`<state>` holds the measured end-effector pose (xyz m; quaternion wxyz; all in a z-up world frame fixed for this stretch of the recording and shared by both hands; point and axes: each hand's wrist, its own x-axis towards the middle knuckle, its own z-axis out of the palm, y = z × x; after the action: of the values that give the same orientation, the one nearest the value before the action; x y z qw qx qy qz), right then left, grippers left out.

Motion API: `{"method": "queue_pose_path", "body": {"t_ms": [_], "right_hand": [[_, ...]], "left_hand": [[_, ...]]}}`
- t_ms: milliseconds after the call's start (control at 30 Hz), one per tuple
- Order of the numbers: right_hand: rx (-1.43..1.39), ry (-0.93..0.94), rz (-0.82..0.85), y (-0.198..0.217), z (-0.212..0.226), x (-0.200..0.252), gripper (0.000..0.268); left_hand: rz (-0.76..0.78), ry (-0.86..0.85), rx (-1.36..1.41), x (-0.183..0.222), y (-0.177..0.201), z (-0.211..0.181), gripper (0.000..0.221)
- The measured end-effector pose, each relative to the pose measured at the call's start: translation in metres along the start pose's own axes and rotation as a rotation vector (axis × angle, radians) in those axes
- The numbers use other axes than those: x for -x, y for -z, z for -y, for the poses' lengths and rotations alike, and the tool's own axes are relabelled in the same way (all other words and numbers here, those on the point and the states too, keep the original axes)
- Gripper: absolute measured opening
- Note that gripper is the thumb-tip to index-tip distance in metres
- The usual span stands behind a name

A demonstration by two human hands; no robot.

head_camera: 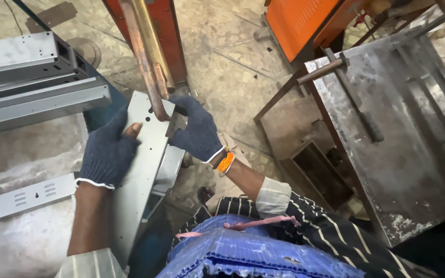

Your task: Spot welding pre-bent metal sheets to assemble a component.

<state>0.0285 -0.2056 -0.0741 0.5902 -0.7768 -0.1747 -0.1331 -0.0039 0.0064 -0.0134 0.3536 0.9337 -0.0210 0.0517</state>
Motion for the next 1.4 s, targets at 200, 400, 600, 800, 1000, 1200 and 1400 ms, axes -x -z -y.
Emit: {"method": "queue_pose_path", "body": {"t_ms": [200,400,600,800,1000,1200,1400], "right_hand": [[0.01,-0.018,0.023,0.004,0.007,-0.003,0.073],[0.012,-0.012,0.027,0.01,0.022,-0.006,0.072],[0.012,-0.023,0.02,0.014,0.007,-0.02,0.066],[-0.076,-0.078,0.032,0.014,-0.003,-0.021,0.071],[-0.051,-0.077,0.043,0.019,0.007,-0.018,0.072],[0.141,-0.057,0.105,0.015,0.046,0.02,0.066],[0.177,-0.016,0.035,0.008,0.042,0.029,0.063]], "left_hand": [[0.06,0.083,0.085,-0.001,0.011,-0.025,0.051],[0.068,0.084,0.069,-0.003,0.013,-0.028,0.049],[-0.021,-0.007,0.128,-0.02,0.006,-0.024,0.047],[0.029,0.145,0.089,-0.028,0.004,-0.035,0.044],[-0.073,-0.124,0.027,-0.032,0.002,-0.01,0.05],[-0.027,0.243,-0.173,-0.03,0.021,-0.012,0.074],[0.012,0.271,-0.191,-0.039,0.025,-0.016,0.065]]}}
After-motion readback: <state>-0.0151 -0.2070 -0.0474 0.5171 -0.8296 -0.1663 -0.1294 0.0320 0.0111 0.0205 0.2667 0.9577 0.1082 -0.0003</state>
